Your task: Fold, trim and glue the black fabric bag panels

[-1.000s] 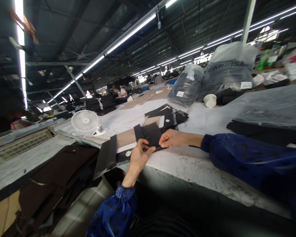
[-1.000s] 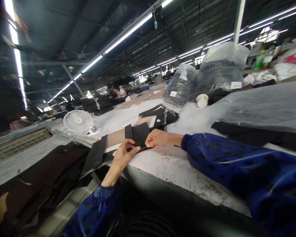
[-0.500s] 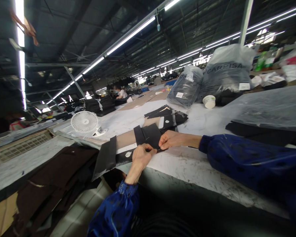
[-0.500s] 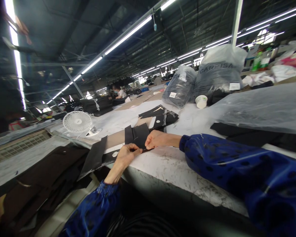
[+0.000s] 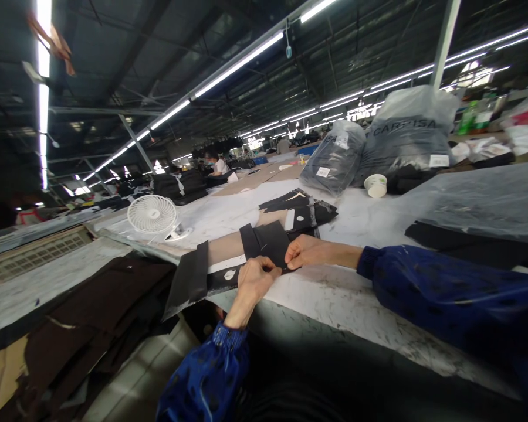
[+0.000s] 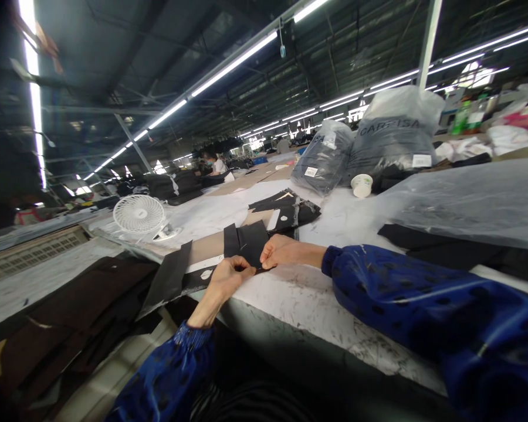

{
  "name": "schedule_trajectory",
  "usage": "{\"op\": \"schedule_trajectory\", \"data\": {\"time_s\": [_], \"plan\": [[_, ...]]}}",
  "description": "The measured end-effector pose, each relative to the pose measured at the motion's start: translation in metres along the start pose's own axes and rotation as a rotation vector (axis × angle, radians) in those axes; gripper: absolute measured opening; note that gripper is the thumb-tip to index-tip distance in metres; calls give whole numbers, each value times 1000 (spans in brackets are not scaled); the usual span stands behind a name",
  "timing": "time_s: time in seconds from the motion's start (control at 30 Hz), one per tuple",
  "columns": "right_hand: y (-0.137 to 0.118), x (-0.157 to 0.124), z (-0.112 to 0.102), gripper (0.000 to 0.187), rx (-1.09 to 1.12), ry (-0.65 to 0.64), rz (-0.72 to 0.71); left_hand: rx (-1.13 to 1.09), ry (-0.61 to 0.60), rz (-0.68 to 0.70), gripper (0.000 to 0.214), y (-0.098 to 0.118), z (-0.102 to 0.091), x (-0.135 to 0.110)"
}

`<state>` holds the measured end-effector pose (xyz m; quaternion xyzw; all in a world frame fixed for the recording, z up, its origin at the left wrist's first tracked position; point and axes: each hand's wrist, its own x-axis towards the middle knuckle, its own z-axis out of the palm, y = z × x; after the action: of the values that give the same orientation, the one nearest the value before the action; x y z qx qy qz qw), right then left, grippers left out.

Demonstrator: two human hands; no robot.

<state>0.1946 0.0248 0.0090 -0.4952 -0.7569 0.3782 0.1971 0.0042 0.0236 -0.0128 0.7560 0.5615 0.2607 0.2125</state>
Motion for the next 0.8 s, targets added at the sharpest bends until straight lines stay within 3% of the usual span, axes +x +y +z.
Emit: {"op": "schedule_trajectory", "data": {"time_s": [0.17, 0.37, 0.57, 0.67, 0.8], "plan": [[-8, -3, 3, 16, -83, 49, 0, 20, -15, -4, 12, 4, -2, -1], [-20, -4, 13, 20, -346, 180, 44, 52, -29, -17, 9, 9, -3, -1], [-8, -2, 8, 25, -508, 279, 37, 62, -32, -24, 9, 8, -2, 1], [-1, 0, -4, 32, -510, 250, 24, 63, -35, -18, 9, 9, -3, 2], [-7, 1, -10, 21, -454, 179, -86, 47, -33, -16, 8, 17, 2, 4]]}}
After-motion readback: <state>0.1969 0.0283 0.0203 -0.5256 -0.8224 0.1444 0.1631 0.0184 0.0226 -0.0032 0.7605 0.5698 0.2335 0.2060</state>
